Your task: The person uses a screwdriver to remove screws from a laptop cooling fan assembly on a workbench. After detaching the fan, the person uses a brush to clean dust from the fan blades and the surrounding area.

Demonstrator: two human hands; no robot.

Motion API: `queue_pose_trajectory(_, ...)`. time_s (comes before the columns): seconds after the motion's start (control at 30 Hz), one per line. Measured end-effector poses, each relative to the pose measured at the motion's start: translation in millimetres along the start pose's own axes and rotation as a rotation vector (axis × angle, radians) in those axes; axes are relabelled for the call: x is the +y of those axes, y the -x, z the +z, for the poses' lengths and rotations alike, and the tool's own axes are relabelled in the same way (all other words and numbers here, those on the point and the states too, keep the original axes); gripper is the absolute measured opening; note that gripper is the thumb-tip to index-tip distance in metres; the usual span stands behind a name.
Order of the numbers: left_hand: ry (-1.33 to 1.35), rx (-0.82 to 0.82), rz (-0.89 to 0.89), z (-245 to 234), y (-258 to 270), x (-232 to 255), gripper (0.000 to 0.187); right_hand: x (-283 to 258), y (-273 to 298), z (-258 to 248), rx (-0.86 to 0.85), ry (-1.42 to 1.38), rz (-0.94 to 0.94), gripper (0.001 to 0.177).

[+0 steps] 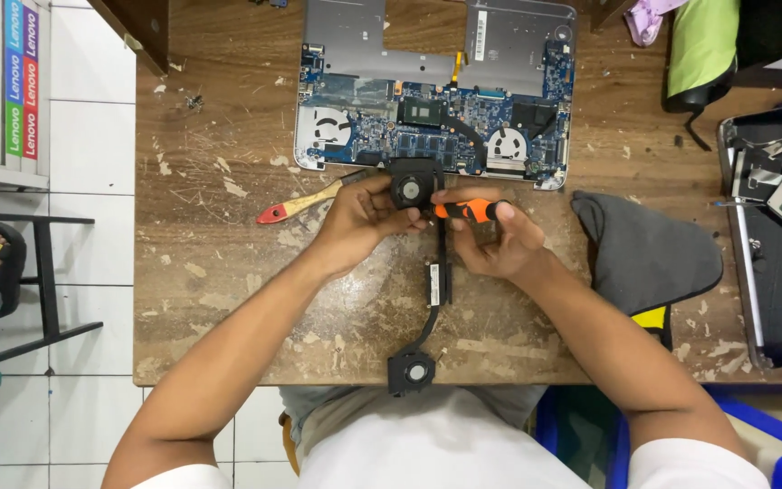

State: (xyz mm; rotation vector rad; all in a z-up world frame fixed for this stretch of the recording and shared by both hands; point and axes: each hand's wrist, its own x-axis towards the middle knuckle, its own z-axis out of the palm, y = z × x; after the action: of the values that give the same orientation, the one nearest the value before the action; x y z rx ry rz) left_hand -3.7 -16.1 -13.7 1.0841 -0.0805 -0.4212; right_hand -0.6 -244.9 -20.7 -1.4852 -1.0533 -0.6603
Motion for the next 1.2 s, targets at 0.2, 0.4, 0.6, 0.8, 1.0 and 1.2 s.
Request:
queue_pose_trajectory(0.2,-0.025,0.001,-0.025,-0.7,-1.2,-4.0,0.031,-8.7,4.1,6.3,0.027,-0.065,0.060,0.086)
queue_pose_trajectory(0.4,-0.017,-0.004,-0.023,2.8,-2.9,3.6,0.035,-10.7,0.3,9.2,0.024,-0.052,0.073,0.079)
queue_pose_trajectory(0.6,0.033,0.024,-0.026,2.8,-5.0,-2.5,0.039,-4.9,6.5,9.7,0.017,-0.048,0.099,0.079)
queue_pose_trajectory(0.8,0.029,0.035,-0.025,2.5,-0.6,-0.7,0.053,-7.3,1.7,11.0,0.003,0.049,0.161,0.079)
queue_pose_trajectory(1.0,0.045,0.044,-0.033,-4.2,-4.8,-13.8,0.055,-6.4,-7.8,5.6,0.034,-0.037,0.223,0.081)
queue_pose_trajectory(1.2,0.026,0.041,-0.033,-3.3,-4.9,-14.1,0.054,3.5,12.3,-3.5,0.091,0.063,0.201,0.083)
